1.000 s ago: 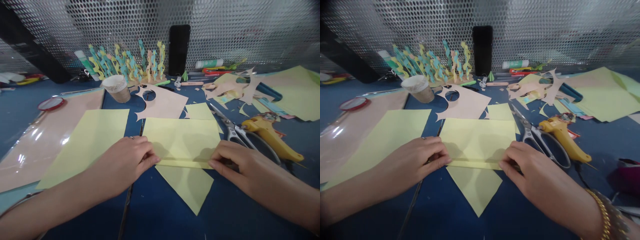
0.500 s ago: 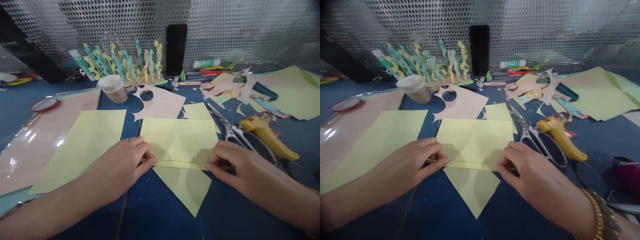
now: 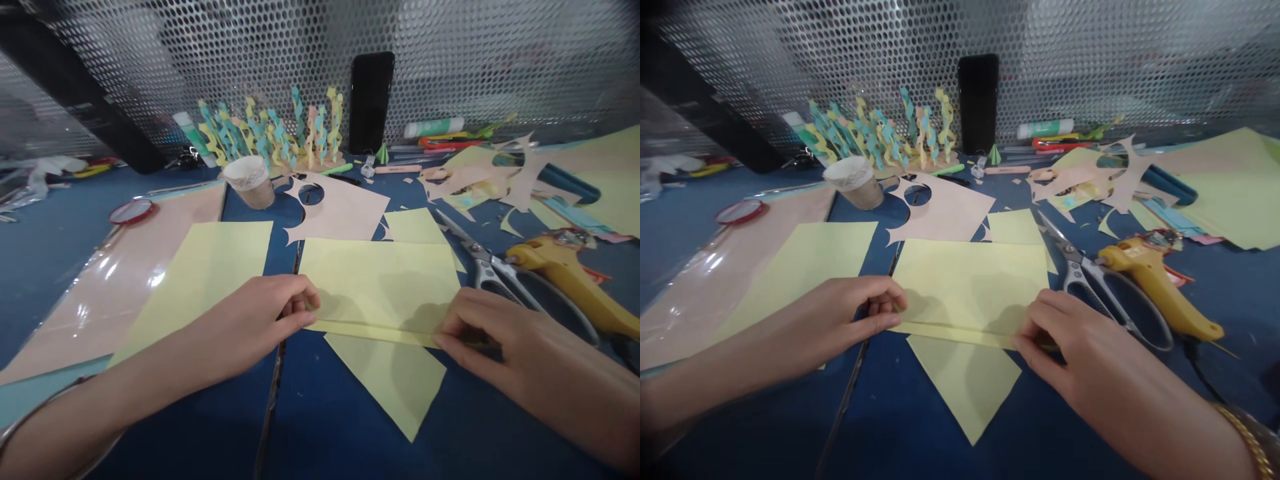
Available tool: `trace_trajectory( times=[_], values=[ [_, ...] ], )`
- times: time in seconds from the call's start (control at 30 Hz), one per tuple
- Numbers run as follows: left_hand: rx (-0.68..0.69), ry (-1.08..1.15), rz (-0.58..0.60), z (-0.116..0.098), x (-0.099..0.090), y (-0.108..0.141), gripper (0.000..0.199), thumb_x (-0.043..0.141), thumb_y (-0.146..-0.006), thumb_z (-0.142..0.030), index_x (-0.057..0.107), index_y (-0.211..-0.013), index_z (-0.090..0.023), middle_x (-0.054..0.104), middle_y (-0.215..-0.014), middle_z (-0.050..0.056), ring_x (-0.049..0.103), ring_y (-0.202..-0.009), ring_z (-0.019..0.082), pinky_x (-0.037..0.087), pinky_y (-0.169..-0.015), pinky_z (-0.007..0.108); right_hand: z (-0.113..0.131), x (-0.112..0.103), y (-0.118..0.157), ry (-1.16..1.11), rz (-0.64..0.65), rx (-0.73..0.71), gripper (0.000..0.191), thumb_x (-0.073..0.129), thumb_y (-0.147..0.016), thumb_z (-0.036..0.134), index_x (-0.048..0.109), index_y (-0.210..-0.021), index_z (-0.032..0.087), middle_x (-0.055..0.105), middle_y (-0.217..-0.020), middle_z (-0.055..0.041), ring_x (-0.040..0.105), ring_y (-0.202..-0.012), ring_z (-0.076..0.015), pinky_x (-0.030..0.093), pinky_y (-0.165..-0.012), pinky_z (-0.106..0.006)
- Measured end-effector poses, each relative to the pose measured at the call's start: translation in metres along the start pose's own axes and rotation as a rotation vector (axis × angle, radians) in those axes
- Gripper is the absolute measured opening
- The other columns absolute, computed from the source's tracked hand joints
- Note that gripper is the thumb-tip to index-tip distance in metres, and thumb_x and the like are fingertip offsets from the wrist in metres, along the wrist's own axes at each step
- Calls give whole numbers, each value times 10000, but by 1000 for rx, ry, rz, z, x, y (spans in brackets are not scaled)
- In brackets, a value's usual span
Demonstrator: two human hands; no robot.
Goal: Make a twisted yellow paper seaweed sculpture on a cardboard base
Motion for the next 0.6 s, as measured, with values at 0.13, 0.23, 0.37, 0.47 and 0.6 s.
trace_trajectory(
  times=[0.13, 0.23, 0.37, 0.47, 0.6],
  values=[
    [54, -63, -28, 2, 3, 0, 114, 485, -867, -238, 595, -885, -217, 614, -769, -26, 570, -679, 129, 395, -579, 230, 0, 1, 0, 6, 13, 10, 242, 471, -886, 414, 500, -725, 237, 542, -797, 7, 525, -656, -136, 426, -577, -277],
    [104, -136, -34, 2, 7, 1, 130, 458, -889, -231, 583, -915, -213, 601, -790, -13, 565, -700, 140, 401, -596, 239, 0, 3, 0, 15, 33, 17, 224, 482, -888, 398, 498, -739, 233, 539, -825, 4, 527, -692, -136, 432, -606, -277],
    [301, -389, -109, -11, 10, 7, 330, 436, -886, -137, 540, -1159, -289, 575, -960, 25, 548, -847, 182, 419, -699, 287, 2, 3, -1, 11, 35, -9, 216, 481, -894, 378, 492, -741, 226, 525, -828, 3, 516, -694, -132, 423, -609, -275],
    [477, -658, -200, -26, 18, 17, 694, 482, -782, 5, 398, -1317, -430, 547, -984, 17, 526, -832, 186, 410, -723, 303, 4, 3, -3, 16, 31, -42, 208, 482, -894, 355, 485, -738, 219, 509, -812, -3, 506, -697, -139, 413, -604, -277],
    [641, -837, -228, -35, 36, 25, 756, 476, -751, 26, 338, -1376, -375, 562, -961, 28, 517, -809, 191, 416, -731, 323, 6, 0, -2, 17, 5, -62, 180, 500, -888, 301, 480, -734, 210, 498, -802, -6, 501, -701, -140, 411, -614, -274]
  ],
)
Point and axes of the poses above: each hand's wrist, its own y-axis away from the middle knuckle, its own x-axis out of the palm, z = x × y, the point moved 7 cm from there along -y, towards the middle knuckle
